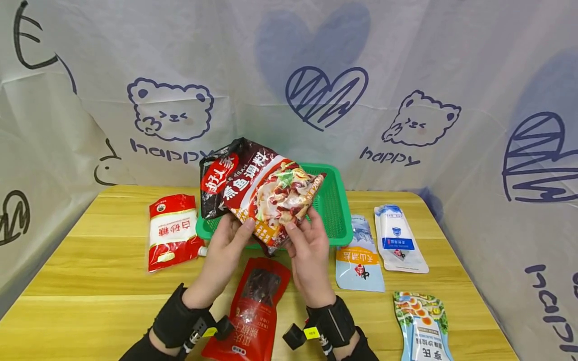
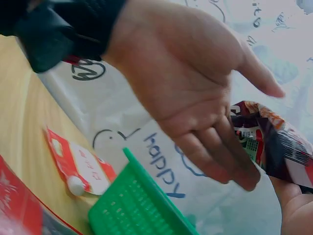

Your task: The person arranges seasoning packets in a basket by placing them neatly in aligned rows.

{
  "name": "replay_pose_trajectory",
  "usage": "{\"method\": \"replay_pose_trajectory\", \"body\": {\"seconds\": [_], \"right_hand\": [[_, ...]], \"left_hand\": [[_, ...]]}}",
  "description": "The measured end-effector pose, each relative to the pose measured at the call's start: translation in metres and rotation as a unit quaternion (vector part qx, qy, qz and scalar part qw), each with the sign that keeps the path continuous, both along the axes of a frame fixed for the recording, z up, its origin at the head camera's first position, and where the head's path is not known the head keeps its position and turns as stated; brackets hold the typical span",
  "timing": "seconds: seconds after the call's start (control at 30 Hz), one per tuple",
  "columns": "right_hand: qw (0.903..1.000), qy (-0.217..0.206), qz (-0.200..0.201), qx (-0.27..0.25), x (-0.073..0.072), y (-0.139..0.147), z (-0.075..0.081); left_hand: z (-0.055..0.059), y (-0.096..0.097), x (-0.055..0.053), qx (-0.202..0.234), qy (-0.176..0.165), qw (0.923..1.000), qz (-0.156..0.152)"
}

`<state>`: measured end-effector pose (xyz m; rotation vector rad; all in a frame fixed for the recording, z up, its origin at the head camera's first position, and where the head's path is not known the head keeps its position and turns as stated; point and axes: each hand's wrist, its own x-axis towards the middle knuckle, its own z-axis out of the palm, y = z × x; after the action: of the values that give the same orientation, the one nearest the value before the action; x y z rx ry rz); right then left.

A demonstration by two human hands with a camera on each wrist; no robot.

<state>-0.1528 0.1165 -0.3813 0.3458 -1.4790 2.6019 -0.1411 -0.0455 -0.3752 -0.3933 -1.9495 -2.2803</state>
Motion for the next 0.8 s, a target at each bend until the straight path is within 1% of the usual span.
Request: {"method": "replay_pose_trajectory", "body": {"seconds": [0.1,0.17,0.23,0.33,0.53,0.7,0.8], "right_hand": [[0.9993,-0.004,0.013,0.035,0.002,-0.004,-0.003],[0.9981,-0.001,0.024,0.056,0.004,-0.006,-0.005],[0.9971,0.002,0.032,0.069,0.004,-0.007,-0.007],[0.9963,0.000,0.036,0.077,0.005,-0.009,-0.009],[0.9941,-0.018,0.032,0.102,0.006,-0.011,-0.009],[0.9928,-0.021,0.025,0.115,0.004,-0.011,-0.008],[0.9931,-0.019,0.027,0.112,0.003,-0.009,-0.008]], "left_hand": [[0.002,-0.003,-0.002,0.029,0.011,0.9993,0.021],[0.002,-0.006,-0.003,0.035,0.017,0.9986,0.036],[0.004,-0.007,-0.004,0.041,0.018,0.9980,0.044],[0.005,-0.010,-0.005,0.041,0.013,0.9977,0.052],[0.006,-0.012,-0.005,0.039,0.002,0.9963,0.076],[0.008,-0.014,-0.005,0.056,-0.004,0.9952,0.080],[0.009,-0.015,-0.004,0.063,-0.004,0.9947,0.081]]}}
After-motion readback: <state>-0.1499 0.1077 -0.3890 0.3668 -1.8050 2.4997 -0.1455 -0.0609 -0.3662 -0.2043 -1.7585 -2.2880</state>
